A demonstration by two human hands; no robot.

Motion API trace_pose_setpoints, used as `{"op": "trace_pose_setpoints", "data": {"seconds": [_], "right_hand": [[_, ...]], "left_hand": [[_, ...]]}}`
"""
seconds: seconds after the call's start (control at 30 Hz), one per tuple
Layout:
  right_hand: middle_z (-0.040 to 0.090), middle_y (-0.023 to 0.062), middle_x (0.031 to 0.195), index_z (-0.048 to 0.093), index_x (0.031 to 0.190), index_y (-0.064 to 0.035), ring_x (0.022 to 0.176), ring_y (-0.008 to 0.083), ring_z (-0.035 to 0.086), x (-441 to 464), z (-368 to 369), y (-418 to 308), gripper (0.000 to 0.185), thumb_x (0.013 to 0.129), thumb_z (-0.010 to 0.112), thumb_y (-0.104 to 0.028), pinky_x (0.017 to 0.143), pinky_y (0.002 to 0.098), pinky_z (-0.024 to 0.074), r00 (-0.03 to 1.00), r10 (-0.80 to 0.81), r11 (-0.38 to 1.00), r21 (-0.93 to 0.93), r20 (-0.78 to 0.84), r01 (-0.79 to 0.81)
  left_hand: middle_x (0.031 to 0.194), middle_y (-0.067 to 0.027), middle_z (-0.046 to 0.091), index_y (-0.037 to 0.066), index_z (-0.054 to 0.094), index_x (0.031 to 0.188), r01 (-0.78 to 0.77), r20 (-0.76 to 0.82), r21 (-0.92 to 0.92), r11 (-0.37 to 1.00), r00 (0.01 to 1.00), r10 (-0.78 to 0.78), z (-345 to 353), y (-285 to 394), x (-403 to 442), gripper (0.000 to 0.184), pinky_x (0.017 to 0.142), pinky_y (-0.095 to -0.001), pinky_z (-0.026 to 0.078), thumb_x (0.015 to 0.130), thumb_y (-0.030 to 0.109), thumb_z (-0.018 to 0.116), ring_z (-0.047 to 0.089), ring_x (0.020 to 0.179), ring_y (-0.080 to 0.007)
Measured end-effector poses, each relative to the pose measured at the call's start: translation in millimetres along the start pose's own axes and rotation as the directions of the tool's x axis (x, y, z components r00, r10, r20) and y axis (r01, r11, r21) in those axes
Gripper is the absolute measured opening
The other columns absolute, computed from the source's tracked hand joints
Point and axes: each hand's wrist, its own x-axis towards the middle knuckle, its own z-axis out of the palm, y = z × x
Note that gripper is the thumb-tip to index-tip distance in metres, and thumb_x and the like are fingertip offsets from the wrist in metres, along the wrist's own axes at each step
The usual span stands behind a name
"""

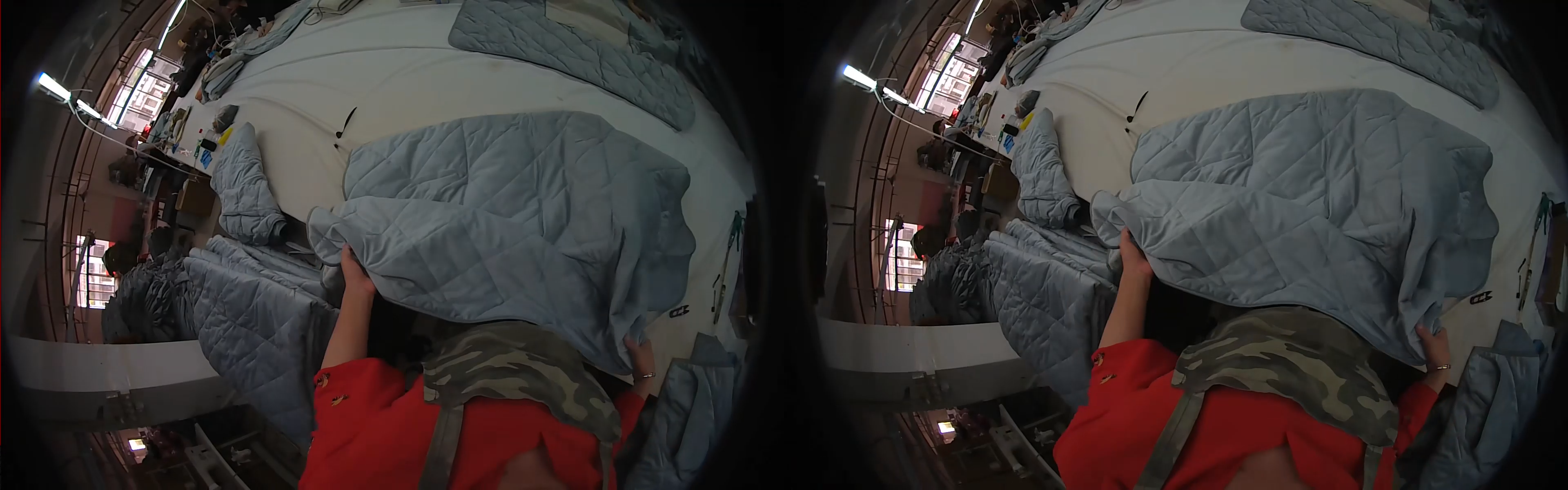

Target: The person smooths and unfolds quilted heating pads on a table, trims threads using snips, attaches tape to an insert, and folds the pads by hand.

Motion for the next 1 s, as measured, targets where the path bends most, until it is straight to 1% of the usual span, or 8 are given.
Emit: {"op": "trace_pose_setpoints", "data": {"seconds": [0.1,0.3,0.37,0.53,0.63,0.77,0.9,1.0], "right_hand": [[0.053,0.0145,0.113,0.044,0.118,0.0070,0.098,0.0219,0.054,-6.1,2.1,0.7,0.065,0.070,0.069,-0.029,0.083,0.0348,0.0424,0.988,0.154,0.973,-0.171,-0.010,-0.154],[0.048,0.0151,0.121,0.037,0.126,0.0026,0.109,0.0250,0.048,29.7,-69.6,-29.6,0.061,0.077,0.065,-0.021,0.091,0.0358,0.0392,0.977,-0.198,0.739,0.643,-0.076,0.199],[0.048,0.0148,0.122,0.037,0.127,0.0026,0.110,0.0251,0.048,63.0,-66.8,-93.9,0.062,0.077,0.065,-0.023,0.092,0.0357,0.0387,0.984,-0.181,0.862,0.483,0.006,0.155],[0.056,0.0101,0.111,0.049,0.117,0.0021,0.101,0.0201,0.054,176.2,-33.7,-316.1,0.053,0.077,0.065,-0.029,0.090,0.0305,0.0395,0.910,-0.392,0.908,-0.102,0.135,0.407],[0.055,0.0104,0.113,0.047,0.121,-0.0006,0.102,0.0172,0.053,263.9,-62.1,-461.7,0.056,0.079,0.063,-0.033,0.090,0.0293,0.0397,0.858,-0.498,0.830,0.216,-0.126,0.513],[0.055,0.0113,0.106,0.049,0.115,0.0033,0.096,0.0189,0.055,297.0,-30.2,-551.1,0.057,0.075,0.066,-0.035,0.084,0.0308,0.0433,0.661,-0.638,0.609,0.266,-0.395,0.747],[0.055,0.0121,0.099,0.050,0.108,0.0073,0.091,0.0206,0.056,323.5,12.2,-546.6,0.060,0.072,0.069,-0.036,0.078,0.0324,0.0469,0.633,-0.639,0.609,0.214,-0.438,0.763],[0.055,0.0128,0.094,0.051,0.103,0.0103,0.086,0.0219,0.057,345.1,43.2,-498.9,0.062,0.069,0.072,-0.038,0.074,0.0336,0.0495,0.725,-0.563,0.741,0.146,-0.397,0.656]], "left_hand": [[0.124,-0.0129,0.048,0.006,0.047,0.121,0.167,0.024,0.013,0.986,0.986,-0.168,8.3,-8.9,-22.1,0.052,0.098,-0.0438,0.034,0.083,0.041,0.052,0.046,0.113,-0.0283],[0.115,-0.0112,0.054,-0.002,0.048,0.118,0.509,-0.180,0.652,0.563,0.824,-0.537,7.5,6.6,11.2,0.053,0.091,-0.0368,0.041,0.074,0.020,0.066,0.053,0.104,-0.0255],[0.110,-0.0106,0.057,-0.004,0.050,0.115,0.093,0.064,0.843,0.529,0.960,-0.272,42.0,19.4,46.0,0.050,0.089,-0.0325,0.042,0.072,0.014,0.066,0.054,0.100,-0.0228],[0.102,-0.0113,0.057,-0.003,0.050,0.108,-0.179,0.176,0.807,0.562,0.983,0.060,193.6,77.2,181.5,0.042,0.081,-0.0346,0.044,0.072,0.010,0.067,0.055,0.092,-0.0230],[0.103,-0.0094,0.055,0.001,0.049,0.109,-0.620,0.416,0.389,0.682,0.778,0.470,323.5,128.1,243.6,0.037,0.081,-0.0354,0.044,0.077,0.011,0.065,0.054,0.093,-0.0238],[0.117,-0.0091,0.050,0.005,0.042,0.120,-0.716,0.729,-0.061,0.696,0.444,0.521,431.2,148.0,255.4,0.042,0.093,-0.0359,0.039,0.088,0.029,0.053,0.048,0.109,-0.0242],[0.123,-0.0103,0.046,0.005,0.040,0.124,-0.769,0.714,0.114,0.629,0.504,0.487,432.1,100.0,274.9,0.049,0.097,-0.0382,0.035,0.088,0.037,0.050,0.045,0.113,-0.0238],[0.126,-0.0130,0.042,0.003,0.033,0.128,-0.524,0.486,0.475,0.707,0.826,0.287,386.5,48.8,299.3,0.058,0.092,-0.0429,0.038,0.087,0.041,0.050,0.044,0.114,-0.0270]]}}
